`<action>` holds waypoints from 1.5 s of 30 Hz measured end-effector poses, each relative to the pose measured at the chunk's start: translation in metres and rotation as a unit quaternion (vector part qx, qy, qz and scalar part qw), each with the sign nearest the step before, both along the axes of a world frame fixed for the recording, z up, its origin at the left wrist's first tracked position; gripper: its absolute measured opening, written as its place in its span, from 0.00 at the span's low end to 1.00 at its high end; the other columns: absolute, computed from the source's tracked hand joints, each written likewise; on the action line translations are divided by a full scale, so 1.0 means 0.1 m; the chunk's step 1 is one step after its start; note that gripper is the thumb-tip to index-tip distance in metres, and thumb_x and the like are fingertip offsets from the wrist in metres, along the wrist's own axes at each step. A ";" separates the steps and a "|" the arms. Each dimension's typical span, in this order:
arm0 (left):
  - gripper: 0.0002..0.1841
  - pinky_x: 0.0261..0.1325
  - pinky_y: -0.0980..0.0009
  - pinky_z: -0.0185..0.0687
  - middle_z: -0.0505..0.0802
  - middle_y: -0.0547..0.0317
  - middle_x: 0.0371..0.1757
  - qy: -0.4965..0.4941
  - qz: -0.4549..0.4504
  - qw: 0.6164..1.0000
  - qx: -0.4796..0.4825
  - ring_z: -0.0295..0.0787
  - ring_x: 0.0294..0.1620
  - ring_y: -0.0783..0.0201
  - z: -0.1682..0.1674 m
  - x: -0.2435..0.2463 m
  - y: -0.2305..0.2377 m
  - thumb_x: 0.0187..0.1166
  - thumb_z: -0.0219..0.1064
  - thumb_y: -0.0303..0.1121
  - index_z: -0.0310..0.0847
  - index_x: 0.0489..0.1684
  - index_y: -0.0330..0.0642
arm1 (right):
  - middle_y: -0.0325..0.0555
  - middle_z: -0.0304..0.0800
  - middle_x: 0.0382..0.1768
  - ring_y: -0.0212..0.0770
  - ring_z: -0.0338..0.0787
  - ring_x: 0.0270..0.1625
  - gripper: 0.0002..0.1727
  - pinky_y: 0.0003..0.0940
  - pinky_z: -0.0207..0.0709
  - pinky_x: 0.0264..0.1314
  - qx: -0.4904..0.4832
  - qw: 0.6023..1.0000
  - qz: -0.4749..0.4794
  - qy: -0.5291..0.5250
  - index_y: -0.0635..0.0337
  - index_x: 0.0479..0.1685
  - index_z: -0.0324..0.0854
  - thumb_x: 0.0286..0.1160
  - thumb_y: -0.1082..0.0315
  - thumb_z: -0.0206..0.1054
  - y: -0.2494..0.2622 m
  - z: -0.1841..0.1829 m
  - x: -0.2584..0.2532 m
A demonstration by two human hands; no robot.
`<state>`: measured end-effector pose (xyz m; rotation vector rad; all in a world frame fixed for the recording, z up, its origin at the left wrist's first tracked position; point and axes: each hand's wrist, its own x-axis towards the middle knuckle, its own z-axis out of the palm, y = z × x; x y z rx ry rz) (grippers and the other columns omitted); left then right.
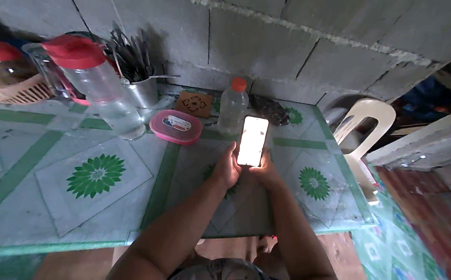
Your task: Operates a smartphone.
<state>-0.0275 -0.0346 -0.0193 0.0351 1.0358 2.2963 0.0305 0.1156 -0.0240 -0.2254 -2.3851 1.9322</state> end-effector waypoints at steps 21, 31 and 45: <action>0.30 0.66 0.57 0.85 0.85 0.46 0.69 -0.032 0.012 0.999 0.019 0.87 0.65 0.55 0.01 0.00 0.01 0.94 0.40 0.55 0.65 0.79 0.40 | 0.57 0.77 0.73 0.39 0.85 0.68 0.57 0.37 0.84 0.68 -0.036 0.999 -0.024 -0.009 0.58 0.91 0.43 0.54 0.71 0.75 -0.04 -0.05 -0.06; 0.31 0.69 0.57 0.84 0.82 0.49 0.75 -0.034 0.010 0.999 0.011 0.84 0.70 0.55 0.01 0.01 0.01 0.93 0.42 0.55 0.60 0.85 0.43 | 0.56 0.79 0.71 0.39 0.88 0.64 0.50 0.39 0.86 0.64 -0.061 0.998 -0.032 -0.015 0.55 0.90 0.46 0.62 0.75 0.68 -0.05 -0.02 -0.04; 0.28 0.65 0.59 0.85 0.86 0.47 0.68 -0.030 0.017 0.999 -0.003 0.87 0.64 0.56 0.00 -0.02 0.02 0.94 0.42 0.52 0.67 0.79 0.40 | 0.58 0.68 0.82 0.39 0.81 0.76 0.59 0.37 0.81 0.74 -0.071 0.997 -0.011 -0.016 0.59 0.93 0.38 0.55 0.75 0.72 -0.02 -0.01 -0.03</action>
